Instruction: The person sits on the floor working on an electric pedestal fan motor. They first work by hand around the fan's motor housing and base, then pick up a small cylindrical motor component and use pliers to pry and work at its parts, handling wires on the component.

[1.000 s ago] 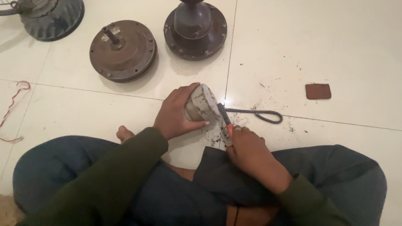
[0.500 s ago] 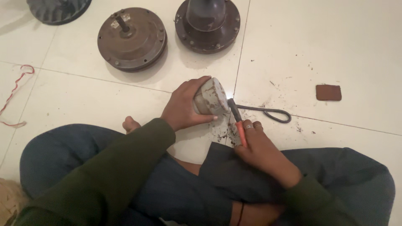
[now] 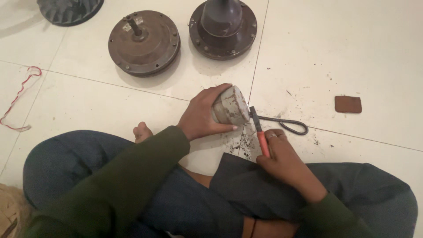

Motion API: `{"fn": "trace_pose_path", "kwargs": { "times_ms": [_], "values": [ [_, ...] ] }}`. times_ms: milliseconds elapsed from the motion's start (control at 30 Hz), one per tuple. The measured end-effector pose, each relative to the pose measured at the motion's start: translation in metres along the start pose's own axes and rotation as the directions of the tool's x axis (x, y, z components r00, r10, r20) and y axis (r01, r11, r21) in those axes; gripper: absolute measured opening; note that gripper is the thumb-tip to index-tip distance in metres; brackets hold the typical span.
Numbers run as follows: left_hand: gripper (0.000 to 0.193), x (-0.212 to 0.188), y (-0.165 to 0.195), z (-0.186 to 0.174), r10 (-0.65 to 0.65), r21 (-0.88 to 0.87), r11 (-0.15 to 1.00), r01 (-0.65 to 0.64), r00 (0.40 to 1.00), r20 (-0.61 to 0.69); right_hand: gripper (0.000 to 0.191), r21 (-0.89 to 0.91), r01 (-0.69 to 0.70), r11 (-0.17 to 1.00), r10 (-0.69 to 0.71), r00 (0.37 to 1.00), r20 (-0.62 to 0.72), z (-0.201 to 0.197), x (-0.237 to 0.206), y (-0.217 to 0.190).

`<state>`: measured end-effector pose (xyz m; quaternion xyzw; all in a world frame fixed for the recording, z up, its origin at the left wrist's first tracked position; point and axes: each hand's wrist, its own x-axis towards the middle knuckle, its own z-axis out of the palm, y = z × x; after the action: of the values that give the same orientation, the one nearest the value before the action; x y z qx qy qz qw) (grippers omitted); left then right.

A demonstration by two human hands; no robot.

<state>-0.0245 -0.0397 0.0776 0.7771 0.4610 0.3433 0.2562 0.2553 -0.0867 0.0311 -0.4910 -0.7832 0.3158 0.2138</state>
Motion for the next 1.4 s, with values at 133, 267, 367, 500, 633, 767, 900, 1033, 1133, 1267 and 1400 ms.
{"fn": "trace_pose_path", "kwargs": {
  "times_ms": [133,267,367,500,633,767,900,1033,1133,1267,1400],
  "values": [
    [0.096,0.001,-0.003,0.003,-0.009,-0.027,1.000,0.009,1.000,-0.007,0.061,-0.002,-0.299,0.954,0.299,0.954,0.014,-0.004,-0.001,-0.001],
    [0.098,0.001,-0.007,0.005,0.032,-0.001,0.999,-0.032,0.999,-0.032,0.054,-0.035,-0.189,0.981,0.189,0.982,0.001,-0.007,0.001,-0.005],
    [0.097,0.000,-0.009,0.005,0.026,-0.025,0.999,-0.027,0.999,-0.020,0.043,-0.052,-0.264,0.963,0.268,0.959,0.088,-0.010,0.003,-0.010],
    [0.098,-0.002,-0.010,0.006,0.047,-0.001,0.999,-0.047,0.998,-0.036,0.038,-0.029,-0.224,0.974,0.225,0.962,0.153,-0.017,0.004,-0.018],
    [0.099,-0.004,-0.009,0.008,0.064,-0.017,0.998,-0.065,0.996,-0.054,0.045,0.010,-0.593,0.805,0.555,0.760,0.339,-0.023,0.004,-0.019],
    [0.098,-0.003,-0.006,0.010,0.039,0.017,0.999,-0.039,0.998,-0.044,0.051,-0.038,-0.146,0.989,0.151,0.969,0.196,-0.019,0.005,-0.010],
    [0.098,-0.002,-0.002,0.012,0.088,0.077,0.993,-0.084,0.995,-0.053,0.056,-0.235,-0.117,0.965,0.150,0.980,0.128,-0.011,0.005,-0.004],
    [0.098,-0.001,0.001,0.011,0.037,0.067,0.997,-0.035,0.999,-0.034,0.050,-0.323,-0.106,0.940,0.144,0.985,0.095,-0.011,0.004,-0.010],
    [0.098,0.000,0.001,0.010,0.043,0.066,0.997,-0.041,0.999,-0.023,0.045,-0.327,-0.120,0.937,0.163,0.981,0.108,-0.013,0.001,-0.021],
    [0.097,-0.002,-0.001,0.010,0.088,0.053,0.995,-0.087,0.996,-0.034,0.020,-0.530,-0.194,0.826,0.281,0.955,0.089,-0.012,-0.001,-0.033],
    [0.098,-0.004,-0.002,0.011,0.076,0.021,0.997,-0.075,0.995,-0.061,0.016,-0.552,-0.196,0.810,0.253,0.967,0.028,-0.008,0.001,-0.041]
  ]
}}
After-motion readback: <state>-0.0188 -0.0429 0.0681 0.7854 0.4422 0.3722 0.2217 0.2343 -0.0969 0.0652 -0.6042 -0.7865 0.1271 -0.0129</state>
